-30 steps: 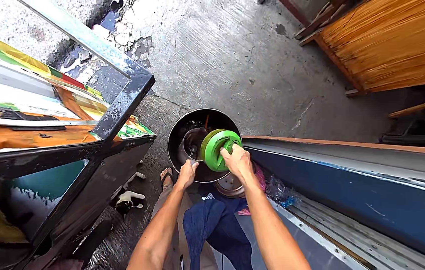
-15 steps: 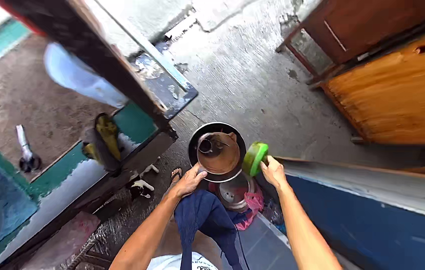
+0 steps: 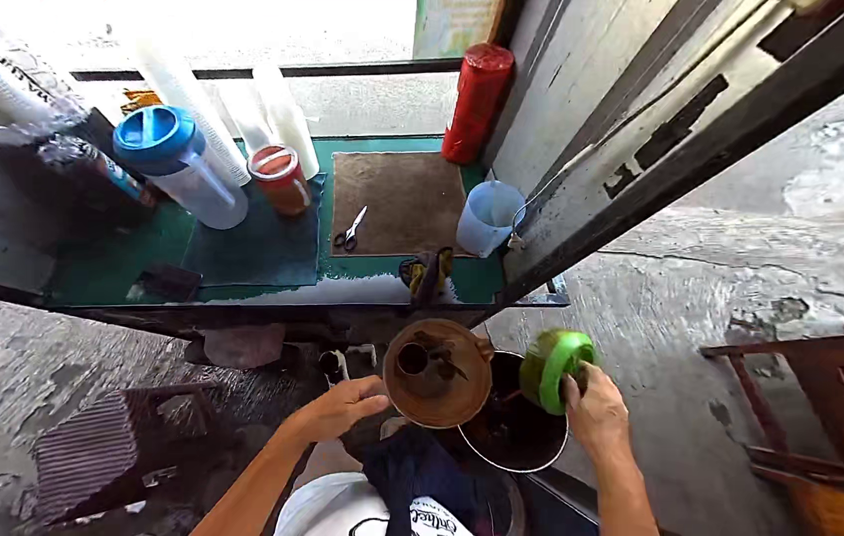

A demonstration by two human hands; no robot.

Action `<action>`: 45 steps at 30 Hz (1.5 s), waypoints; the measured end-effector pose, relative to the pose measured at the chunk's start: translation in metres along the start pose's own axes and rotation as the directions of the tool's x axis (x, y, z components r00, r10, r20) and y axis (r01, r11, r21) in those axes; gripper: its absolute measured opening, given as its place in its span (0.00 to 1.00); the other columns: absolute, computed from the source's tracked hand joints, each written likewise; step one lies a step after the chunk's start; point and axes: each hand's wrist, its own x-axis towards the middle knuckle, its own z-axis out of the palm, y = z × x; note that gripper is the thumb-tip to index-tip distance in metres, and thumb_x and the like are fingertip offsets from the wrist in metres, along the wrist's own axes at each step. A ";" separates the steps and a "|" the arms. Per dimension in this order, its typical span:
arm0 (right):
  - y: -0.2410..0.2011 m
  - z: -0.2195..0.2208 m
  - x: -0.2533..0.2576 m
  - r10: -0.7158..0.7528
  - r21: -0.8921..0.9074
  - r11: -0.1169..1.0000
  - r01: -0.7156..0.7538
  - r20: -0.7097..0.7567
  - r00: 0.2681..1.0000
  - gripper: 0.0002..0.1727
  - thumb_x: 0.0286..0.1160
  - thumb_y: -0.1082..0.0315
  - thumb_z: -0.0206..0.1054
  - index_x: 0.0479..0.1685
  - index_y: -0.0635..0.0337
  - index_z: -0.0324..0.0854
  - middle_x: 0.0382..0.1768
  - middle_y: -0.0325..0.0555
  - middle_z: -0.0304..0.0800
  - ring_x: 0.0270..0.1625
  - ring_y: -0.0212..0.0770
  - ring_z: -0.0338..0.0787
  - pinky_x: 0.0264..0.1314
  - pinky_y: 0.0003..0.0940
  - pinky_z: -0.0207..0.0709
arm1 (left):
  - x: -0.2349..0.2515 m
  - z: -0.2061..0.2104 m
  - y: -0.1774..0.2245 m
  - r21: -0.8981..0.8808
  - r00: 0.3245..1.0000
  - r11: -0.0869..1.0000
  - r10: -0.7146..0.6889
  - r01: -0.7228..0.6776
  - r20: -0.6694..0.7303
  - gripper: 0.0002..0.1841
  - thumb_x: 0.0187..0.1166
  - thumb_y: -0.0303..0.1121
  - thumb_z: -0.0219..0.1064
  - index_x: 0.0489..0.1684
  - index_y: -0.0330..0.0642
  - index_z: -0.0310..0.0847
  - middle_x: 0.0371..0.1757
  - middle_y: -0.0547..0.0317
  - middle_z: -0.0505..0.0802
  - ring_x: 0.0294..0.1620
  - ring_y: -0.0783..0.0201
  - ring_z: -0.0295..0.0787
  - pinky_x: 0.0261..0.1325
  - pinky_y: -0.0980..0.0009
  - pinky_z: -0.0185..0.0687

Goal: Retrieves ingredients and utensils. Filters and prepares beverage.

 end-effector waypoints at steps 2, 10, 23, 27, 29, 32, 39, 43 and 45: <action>-0.078 -0.001 0.021 -0.165 -0.005 0.986 0.166 0.073 0.984 0.25 0.87 0.60 0.61 0.72 0.71 0.78 0.62 0.77 0.83 0.69 0.76 0.81 0.72 0.71 0.72 | -0.057 -0.017 -0.009 -0.008 0.990 1.000 0.004 -0.005 -0.143 0.21 0.88 0.47 0.58 0.58 0.39 0.85 0.50 0.60 0.92 0.52 0.73 0.86 0.62 0.66 0.82; -0.266 0.106 0.132 -0.397 -0.155 0.894 0.421 0.165 0.903 0.22 0.86 0.58 0.65 0.72 0.60 0.82 0.63 0.77 0.83 0.70 0.80 0.78 0.66 0.76 0.72 | -0.252 -0.059 -0.049 -0.034 0.764 0.990 -0.127 0.137 -0.633 0.27 0.84 0.58 0.58 0.57 0.42 0.85 0.48 0.63 0.92 0.52 0.72 0.90 0.63 0.65 0.87; -0.444 0.083 0.045 -0.855 0.319 0.507 0.801 0.063 0.516 0.23 0.87 0.59 0.63 0.71 0.67 0.79 0.59 0.63 0.89 0.56 0.57 0.92 0.59 0.56 0.86 | -0.317 -0.063 -0.053 -0.161 0.487 0.961 -0.254 0.225 -0.836 0.23 0.88 0.54 0.54 0.55 0.44 0.84 0.42 0.63 0.90 0.45 0.73 0.87 0.55 0.67 0.84; -0.534 0.094 -0.093 -0.842 0.521 -0.290 0.803 0.259 -0.473 0.13 0.78 0.65 0.70 0.58 0.56 0.90 0.54 0.47 0.93 0.59 0.48 0.92 0.59 0.50 0.86 | -0.288 -0.069 -0.035 -0.163 0.496 0.931 -0.316 0.326 -0.809 0.26 0.89 0.55 0.52 0.58 0.41 0.84 0.44 0.55 0.91 0.46 0.65 0.89 0.56 0.59 0.84; -0.550 0.141 -0.115 -0.631 0.442 -0.444 0.779 0.463 -0.623 0.09 0.77 0.67 0.70 0.48 0.62 0.88 0.50 0.53 0.90 0.55 0.55 0.89 0.53 0.54 0.81 | -0.270 -0.075 -0.030 -0.151 0.513 0.922 -0.328 0.355 -0.793 0.28 0.89 0.56 0.52 0.60 0.39 0.83 0.44 0.53 0.91 0.47 0.61 0.89 0.56 0.56 0.83; -0.547 0.207 -0.112 -0.469 0.175 -0.501 0.847 0.768 -0.436 0.12 0.81 0.74 0.62 0.54 0.70 0.86 0.62 0.61 0.86 0.70 0.60 0.80 0.74 0.56 0.69 | -0.248 -0.085 -0.024 -0.138 0.531 0.914 -0.340 0.382 -0.776 0.27 0.90 0.55 0.51 0.59 0.38 0.82 0.40 0.51 0.89 0.43 0.58 0.87 0.52 0.53 0.81; -0.567 0.240 -0.074 -0.221 -0.089 -0.302 0.949 0.975 0.021 0.16 0.84 0.81 0.53 0.61 0.80 0.81 0.69 0.66 0.82 0.75 0.63 0.79 0.78 0.56 0.68 | -0.210 -0.115 -0.030 -0.098 0.530 0.915 -0.310 0.391 -0.789 0.27 0.91 0.52 0.52 0.64 0.34 0.82 0.51 0.42 0.92 0.56 0.47 0.89 0.64 0.45 0.80; -0.569 0.281 -0.059 -0.289 -0.152 -0.192 0.970 0.953 0.092 0.06 0.74 0.81 0.62 0.37 0.77 0.83 0.42 0.65 0.86 0.48 0.65 0.88 0.41 0.61 0.80 | -0.214 -0.143 -0.045 -0.098 0.526 0.912 -0.315 0.398 -0.790 0.28 0.91 0.53 0.51 0.65 0.35 0.81 0.50 0.43 0.92 0.55 0.49 0.90 0.62 0.46 0.81; -0.593 0.265 -0.066 -0.178 -0.179 -0.132 0.975 0.972 0.154 0.08 0.78 0.78 0.61 0.44 0.76 0.83 0.48 0.66 0.86 0.54 0.65 0.88 0.45 0.61 0.81 | -0.225 -0.157 -0.051 -0.093 0.540 0.915 -0.310 0.391 -0.783 0.27 0.92 0.52 0.51 0.64 0.35 0.81 0.47 0.45 0.91 0.51 0.50 0.90 0.59 0.48 0.82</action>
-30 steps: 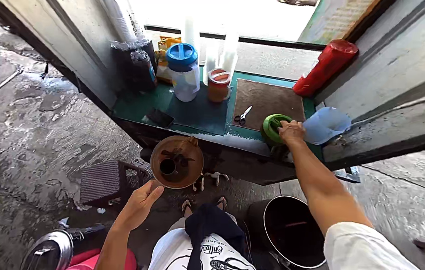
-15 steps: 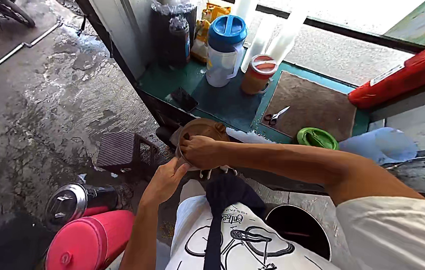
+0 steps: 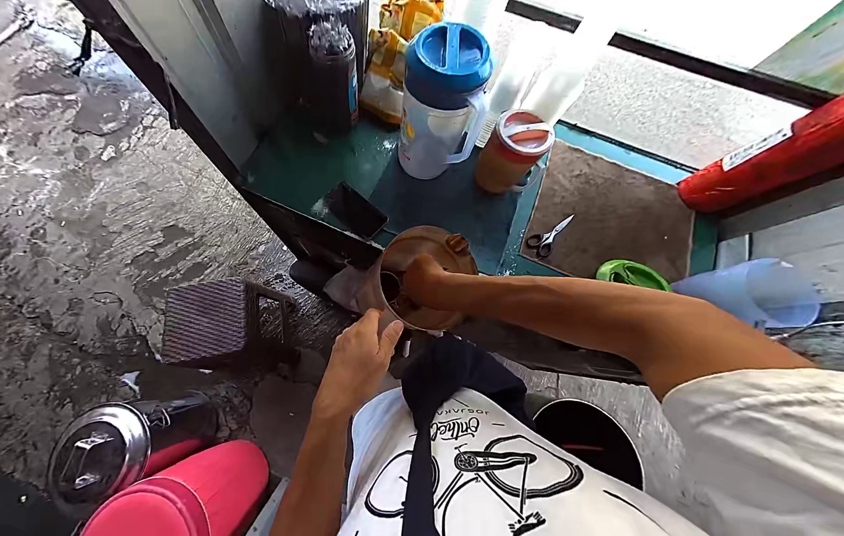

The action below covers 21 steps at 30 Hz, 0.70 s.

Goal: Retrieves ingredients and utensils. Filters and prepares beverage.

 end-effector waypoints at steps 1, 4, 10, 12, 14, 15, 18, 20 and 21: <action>0.002 -0.012 -0.011 -0.015 0.038 0.999 0.014 0.013 1.000 0.09 0.79 0.77 0.61 0.46 0.75 0.83 0.50 0.66 0.86 0.55 0.65 0.88 0.47 0.61 0.81 | 0.002 -0.008 -0.005 -0.004 1.000 1.000 0.007 -0.007 0.009 0.27 0.92 0.52 0.51 0.63 0.35 0.81 0.46 0.45 0.91 0.49 0.51 0.90 0.58 0.49 0.82; 0.014 -0.045 -0.046 -0.063 0.161 0.984 0.075 -0.079 0.995 0.10 0.81 0.72 0.62 0.44 0.71 0.85 0.47 0.63 0.88 0.53 0.65 0.89 0.46 0.62 0.80 | 0.010 -0.039 -0.018 -0.005 0.999 0.999 0.039 -0.039 0.033 0.27 0.91 0.54 0.51 0.62 0.36 0.82 0.44 0.47 0.91 0.48 0.53 0.89 0.57 0.51 0.82; 0.024 -0.088 -0.053 -0.064 0.074 0.993 0.090 -0.303 0.951 0.07 0.77 0.75 0.62 0.41 0.65 0.86 0.41 0.57 0.89 0.52 0.60 0.88 0.53 0.58 0.78 | 0.027 -0.092 -0.037 0.051 0.990 0.992 0.115 -0.120 0.086 0.28 0.91 0.56 0.49 0.59 0.38 0.82 0.40 0.51 0.90 0.44 0.58 0.88 0.52 0.54 0.82; 0.030 -0.099 -0.053 -0.074 0.088 0.990 0.110 -0.339 0.938 0.08 0.78 0.73 0.61 0.42 0.64 0.86 0.40 0.57 0.88 0.50 0.60 0.89 0.50 0.58 0.79 | 0.030 -0.104 -0.041 0.056 0.987 0.989 0.131 -0.137 0.097 0.28 0.91 0.56 0.49 0.59 0.38 0.82 0.39 0.52 0.89 0.43 0.59 0.87 0.51 0.56 0.82; 0.036 -0.116 -0.062 -0.086 0.108 0.986 0.126 -0.314 0.945 0.09 0.82 0.71 0.60 0.43 0.63 0.86 0.39 0.56 0.88 0.48 0.59 0.89 0.45 0.57 0.79 | 0.033 -0.115 -0.045 0.051 0.985 0.988 0.138 -0.144 0.101 0.29 0.90 0.57 0.49 0.60 0.39 0.82 0.39 0.54 0.89 0.42 0.61 0.87 0.51 0.57 0.82; 0.039 -0.124 -0.070 -0.102 0.122 0.982 0.141 -0.286 0.953 0.09 0.84 0.69 0.59 0.44 0.62 0.84 0.37 0.54 0.87 0.46 0.58 0.89 0.43 0.57 0.78 | 0.034 -0.120 -0.047 0.042 0.985 0.989 0.140 -0.145 0.103 0.29 0.90 0.58 0.49 0.59 0.40 0.82 0.38 0.55 0.89 0.42 0.62 0.87 0.50 0.58 0.82; 0.058 -0.139 -0.087 -0.194 0.180 0.953 0.242 -0.249 0.949 0.09 0.86 0.69 0.58 0.45 0.58 0.84 0.35 0.50 0.87 0.45 0.55 0.89 0.44 0.56 0.77 | 0.034 -0.127 -0.056 0.009 0.982 0.987 0.160 -0.162 0.101 0.29 0.89 0.59 0.49 0.57 0.42 0.83 0.36 0.59 0.87 0.39 0.66 0.85 0.47 0.62 0.81; 0.070 -0.141 -0.093 -0.238 0.238 0.927 0.291 -0.228 0.944 0.11 0.89 0.65 0.56 0.44 0.57 0.84 0.36 0.48 0.86 0.45 0.52 0.88 0.47 0.55 0.77 | 0.033 -0.129 -0.062 0.002 0.980 0.985 0.171 -0.172 0.103 0.29 0.88 0.60 0.49 0.57 0.43 0.83 0.35 0.61 0.88 0.38 0.68 0.85 0.46 0.63 0.81; 0.073 -0.140 -0.096 -0.248 0.261 0.916 0.304 -0.225 0.942 0.13 0.91 0.63 0.55 0.43 0.55 0.83 0.35 0.47 0.85 0.44 0.50 0.88 0.46 0.53 0.77 | 0.033 -0.129 -0.063 0.001 0.981 0.986 0.166 -0.167 0.105 0.30 0.88 0.61 0.48 0.56 0.43 0.83 0.35 0.61 0.87 0.38 0.68 0.85 0.46 0.63 0.81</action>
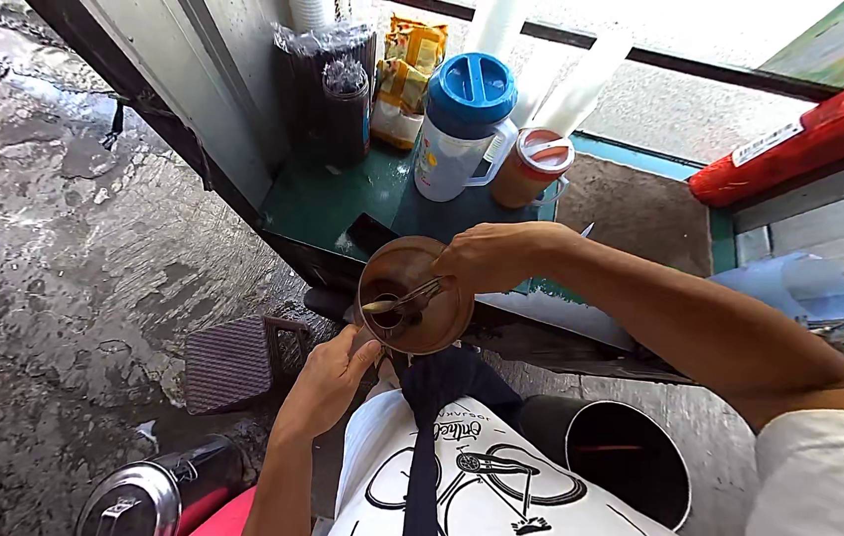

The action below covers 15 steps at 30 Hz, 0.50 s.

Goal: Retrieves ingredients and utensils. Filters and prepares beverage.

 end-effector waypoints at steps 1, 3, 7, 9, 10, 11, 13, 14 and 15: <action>0.003 0.001 -0.004 -0.006 0.025 1.000 0.006 -0.006 1.000 0.14 0.92 0.62 0.54 0.43 0.55 0.83 0.34 0.46 0.85 0.43 0.49 0.87 0.45 0.53 0.77 | 0.000 0.000 -0.001 0.000 1.000 1.000 -0.011 0.011 0.001 0.30 0.88 0.61 0.48 0.56 0.42 0.83 0.35 0.60 0.88 0.39 0.67 0.86 0.46 0.62 0.82; 0.009 0.007 -0.012 -0.007 0.089 0.996 0.012 -0.052 0.999 0.14 0.92 0.62 0.54 0.43 0.56 0.84 0.33 0.46 0.86 0.41 0.48 0.87 0.44 0.51 0.78 | 0.002 0.003 0.000 -0.007 0.999 0.999 -0.037 0.037 -0.002 0.31 0.88 0.61 0.48 0.56 0.39 0.82 0.35 0.57 0.88 0.39 0.62 0.87 0.46 0.57 0.82; 0.044 0.031 -0.030 -0.036 0.301 0.948 0.099 -0.210 0.977 0.15 0.92 0.64 0.55 0.40 0.58 0.85 0.29 0.41 0.83 0.32 0.38 0.83 0.37 0.39 0.76 | 0.009 0.016 -0.003 -0.001 0.997 0.998 -0.068 0.068 -0.023 0.31 0.87 0.62 0.48 0.57 0.41 0.83 0.34 0.58 0.88 0.38 0.62 0.87 0.46 0.55 0.83; 0.063 0.039 -0.052 0.029 0.452 0.888 0.088 -0.245 0.969 0.16 0.93 0.63 0.54 0.41 0.57 0.86 0.28 0.38 0.84 0.30 0.32 0.83 0.38 0.33 0.76 | 0.013 0.023 -0.005 -0.002 0.996 0.997 -0.078 0.078 -0.035 0.30 0.87 0.61 0.48 0.55 0.43 0.83 0.33 0.59 0.88 0.38 0.63 0.87 0.45 0.56 0.83; 0.074 0.045 -0.065 0.063 0.515 0.852 0.091 -0.274 0.960 0.17 0.93 0.63 0.53 0.41 0.56 0.87 0.27 0.36 0.84 0.30 0.30 0.82 0.37 0.31 0.76 | 0.013 0.026 -0.006 -0.004 0.996 0.997 -0.080 0.080 -0.046 0.30 0.87 0.61 0.49 0.53 0.43 0.83 0.32 0.60 0.88 0.37 0.64 0.87 0.45 0.56 0.83; 0.085 0.052 -0.077 0.096 0.564 0.820 0.097 -0.303 0.948 0.17 0.93 0.64 0.53 0.40 0.55 0.86 0.26 0.35 0.84 0.29 0.29 0.81 0.35 0.28 0.74 | 0.014 0.029 -0.007 -0.006 0.995 0.997 -0.077 0.077 -0.061 0.29 0.86 0.61 0.49 0.52 0.44 0.84 0.31 0.62 0.87 0.35 0.66 0.87 0.43 0.58 0.83; 0.105 0.068 -0.102 0.187 0.649 0.756 0.088 -0.342 0.921 0.16 0.94 0.64 0.52 0.41 0.56 0.86 0.27 0.35 0.84 0.28 0.27 0.80 0.34 0.24 0.73 | 0.015 0.034 -0.006 -0.017 0.994 0.998 -0.064 0.063 -0.087 0.29 0.85 0.62 0.50 0.50 0.45 0.84 0.30 0.65 0.87 0.33 0.69 0.86 0.41 0.63 0.82; 0.114 0.078 -0.113 0.237 0.684 0.725 0.082 -0.359 0.903 0.16 0.93 0.65 0.52 0.41 0.56 0.86 0.27 0.35 0.84 0.27 0.26 0.78 0.32 0.23 0.72 | 0.016 0.036 -0.005 -0.023 0.994 0.998 -0.059 0.057 -0.092 0.29 0.85 0.62 0.50 0.50 0.46 0.84 0.30 0.66 0.87 0.33 0.71 0.85 0.41 0.65 0.82; 0.122 0.087 -0.124 0.290 0.711 0.700 0.066 -0.368 0.883 0.16 0.93 0.65 0.52 0.40 0.56 0.85 0.26 0.36 0.83 0.26 0.27 0.78 0.31 0.23 0.72 | 0.015 0.037 -0.002 -0.029 0.994 0.998 -0.053 0.050 -0.091 0.29 0.85 0.62 0.50 0.50 0.47 0.85 0.31 0.67 0.88 0.34 0.73 0.86 0.42 0.67 0.83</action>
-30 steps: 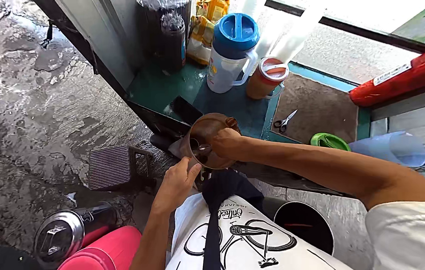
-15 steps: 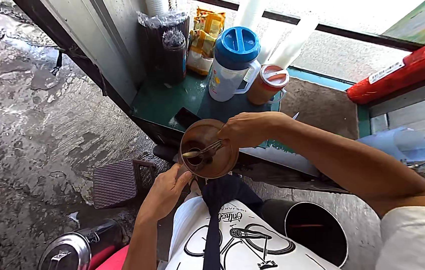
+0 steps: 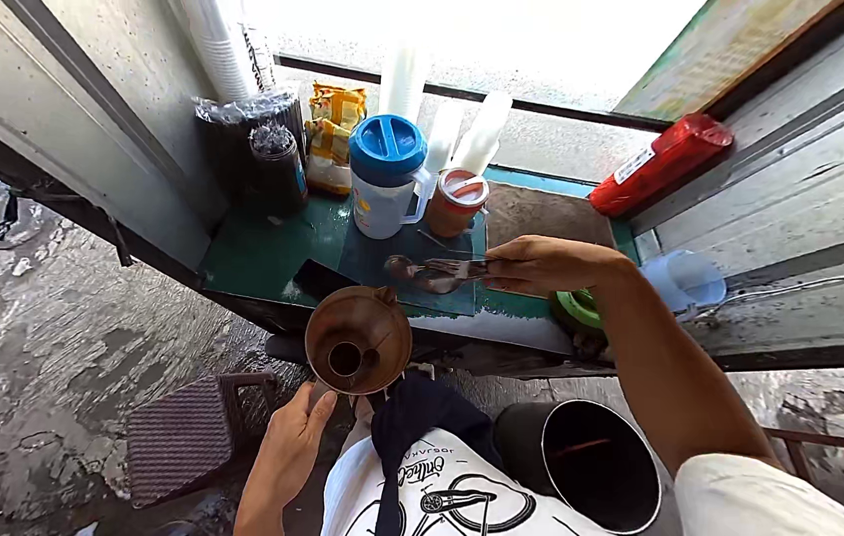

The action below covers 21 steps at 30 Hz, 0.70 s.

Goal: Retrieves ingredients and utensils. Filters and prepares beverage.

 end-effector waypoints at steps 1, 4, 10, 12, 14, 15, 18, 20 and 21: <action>0.011 -0.004 -0.011 0.033 0.014 0.999 -0.032 -0.046 0.998 0.16 0.93 0.66 0.52 0.39 0.56 0.85 0.24 0.36 0.82 0.25 0.28 0.78 0.30 0.24 0.72 | 0.000 0.000 0.004 -0.009 1.000 1.000 0.009 -0.009 0.004 0.29 0.84 0.63 0.50 0.51 0.47 0.85 0.32 0.68 0.89 0.35 0.75 0.87 0.43 0.68 0.84; 0.043 -0.015 -0.040 0.138 0.061 0.990 -0.130 -0.163 0.977 0.16 0.93 0.67 0.52 0.38 0.58 0.83 0.22 0.39 0.80 0.23 0.32 0.77 0.29 0.27 0.71 | 0.010 -0.002 0.023 -0.049 0.998 0.997 0.062 -0.061 0.032 0.30 0.84 0.65 0.50 0.52 0.49 0.85 0.35 0.70 0.90 0.40 0.77 0.90 0.48 0.71 0.89; 0.096 -0.022 -0.124 0.280 0.173 0.958 -0.226 -0.417 0.865 0.17 0.93 0.66 0.52 0.37 0.57 0.83 0.20 0.36 0.77 0.21 0.29 0.72 0.28 0.27 0.67 | 0.049 0.017 0.064 -0.145 0.956 0.950 0.287 -0.277 0.054 0.32 0.85 0.65 0.52 0.55 0.44 0.85 0.40 0.68 0.93 0.43 0.78 0.92 0.50 0.73 0.92; 0.116 -0.024 -0.167 0.381 0.245 0.924 -0.295 -0.503 0.776 0.17 0.94 0.64 0.51 0.38 0.59 0.83 0.18 0.36 0.73 0.18 0.28 0.69 0.23 0.26 0.64 | 0.056 0.022 0.071 -0.181 0.941 0.934 0.327 -0.308 0.085 0.31 0.86 0.62 0.53 0.55 0.41 0.84 0.41 0.67 0.93 0.44 0.77 0.93 0.51 0.72 0.93; 0.134 -0.033 -0.212 0.520 0.314 0.853 -0.416 -0.565 0.640 0.18 0.95 0.63 0.50 0.42 0.62 0.83 0.20 0.38 0.75 0.21 0.30 0.70 0.26 0.29 0.66 | 0.061 0.026 0.077 -0.247 0.930 0.917 0.349 -0.313 0.118 0.27 0.88 0.56 0.55 0.56 0.37 0.83 0.45 0.64 0.93 0.48 0.75 0.93 0.55 0.70 0.93; 0.145 -0.038 -0.232 0.603 0.368 0.794 -0.483 -0.575 0.553 0.19 0.96 0.63 0.49 0.44 0.63 0.83 0.22 0.39 0.75 0.22 0.31 0.70 0.27 0.30 0.66 | 0.062 0.027 0.082 -0.272 0.930 0.916 0.340 -0.295 0.139 0.26 0.89 0.52 0.55 0.57 0.34 0.81 0.47 0.62 0.93 0.50 0.74 0.93 0.57 0.69 0.93; 0.187 -0.061 -0.265 0.799 0.471 0.564 -0.679 -0.518 0.304 0.20 0.97 0.61 0.47 0.49 0.66 0.82 0.26 0.44 0.74 0.24 0.36 0.68 0.30 0.37 0.65 | 0.067 0.034 0.099 -0.302 0.942 0.929 0.280 -0.216 0.187 0.21 0.90 0.42 0.53 0.60 0.30 0.77 0.49 0.62 0.92 0.50 0.74 0.94 0.58 0.69 0.93; 0.222 -0.074 -0.270 0.873 0.482 0.422 -0.768 -0.444 0.202 0.19 0.96 0.63 0.48 0.49 0.68 0.81 0.28 0.49 0.75 0.25 0.40 0.69 0.32 0.42 0.66 | 0.070 0.041 0.107 -0.302 0.938 0.930 0.277 -0.208 0.207 0.19 0.90 0.39 0.53 0.59 0.29 0.76 0.47 0.63 0.91 0.49 0.75 0.93 0.57 0.70 0.93; 0.238 -0.078 -0.269 0.900 0.492 0.361 -0.793 -0.407 0.157 0.18 0.95 0.64 0.49 0.47 0.67 0.81 0.27 0.47 0.75 0.24 0.38 0.67 0.30 0.39 0.65 | 0.071 0.044 0.110 -0.298 0.935 0.931 0.282 -0.212 0.217 0.19 0.90 0.39 0.52 0.58 0.28 0.75 0.47 0.63 0.91 0.49 0.76 0.92 0.58 0.70 0.92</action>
